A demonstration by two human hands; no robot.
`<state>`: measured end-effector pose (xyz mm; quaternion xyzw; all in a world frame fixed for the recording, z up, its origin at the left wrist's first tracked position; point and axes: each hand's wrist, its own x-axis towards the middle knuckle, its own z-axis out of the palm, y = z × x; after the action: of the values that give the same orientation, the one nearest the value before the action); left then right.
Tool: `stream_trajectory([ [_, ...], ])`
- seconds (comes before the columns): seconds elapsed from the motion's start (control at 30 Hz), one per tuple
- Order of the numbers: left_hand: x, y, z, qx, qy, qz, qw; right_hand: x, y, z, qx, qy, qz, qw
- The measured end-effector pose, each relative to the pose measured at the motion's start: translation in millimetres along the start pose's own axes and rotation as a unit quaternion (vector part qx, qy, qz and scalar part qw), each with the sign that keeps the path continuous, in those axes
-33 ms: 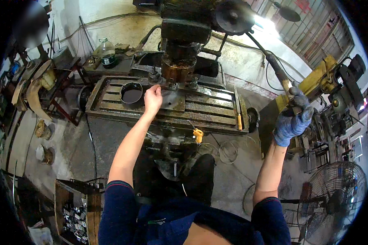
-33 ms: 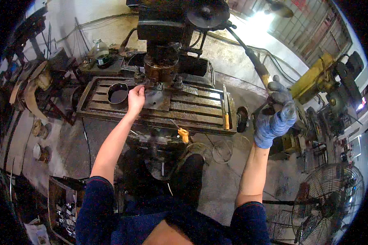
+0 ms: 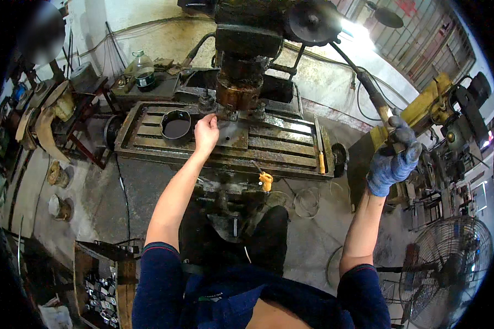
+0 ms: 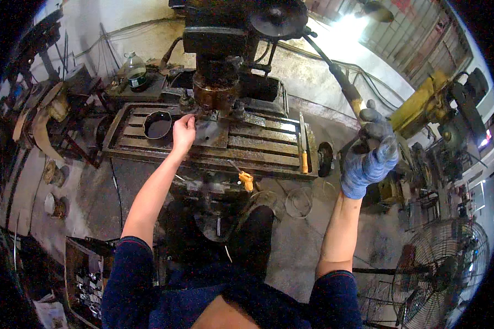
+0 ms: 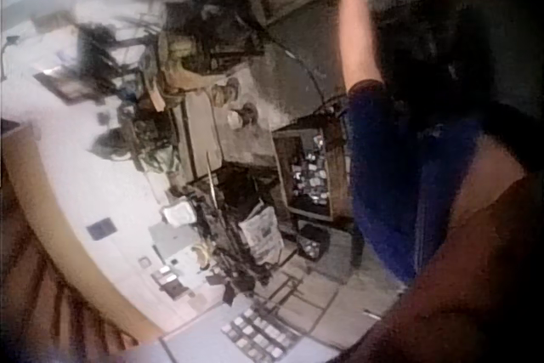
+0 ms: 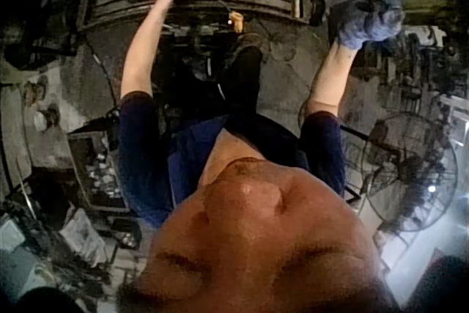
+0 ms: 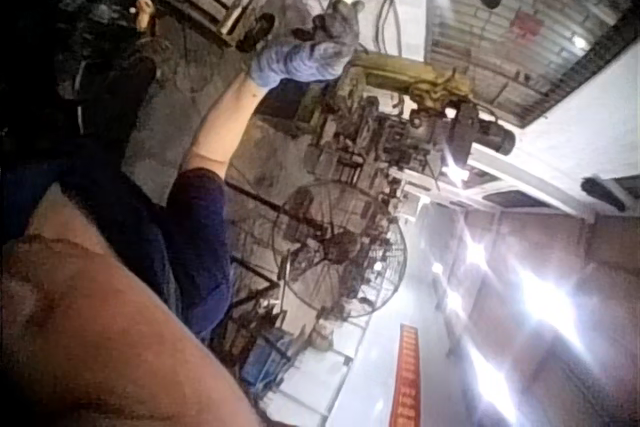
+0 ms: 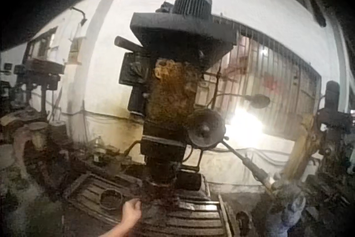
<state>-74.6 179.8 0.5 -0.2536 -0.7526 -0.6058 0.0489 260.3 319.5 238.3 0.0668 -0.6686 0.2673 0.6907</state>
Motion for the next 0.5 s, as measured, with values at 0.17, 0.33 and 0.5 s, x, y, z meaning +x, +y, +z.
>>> stream_trajectory([
  [0.17,-11.0,3.5,6.5,0.017,-0.017,0.001,1.000,-7.7,-1.8,-3.4,-0.006,0.030,0.039,0.999],
  [0.33,-14.2,5.9,-1.5,0.019,-0.020,0.013,1.000,-13.7,0.4,-2.1,0.025,0.012,0.045,0.999],
  [0.5,-11.6,-12.7,-27.0,-0.012,-0.070,-0.022,0.997,-18.5,0.1,-0.2,0.025,-0.004,0.046,0.999],
])
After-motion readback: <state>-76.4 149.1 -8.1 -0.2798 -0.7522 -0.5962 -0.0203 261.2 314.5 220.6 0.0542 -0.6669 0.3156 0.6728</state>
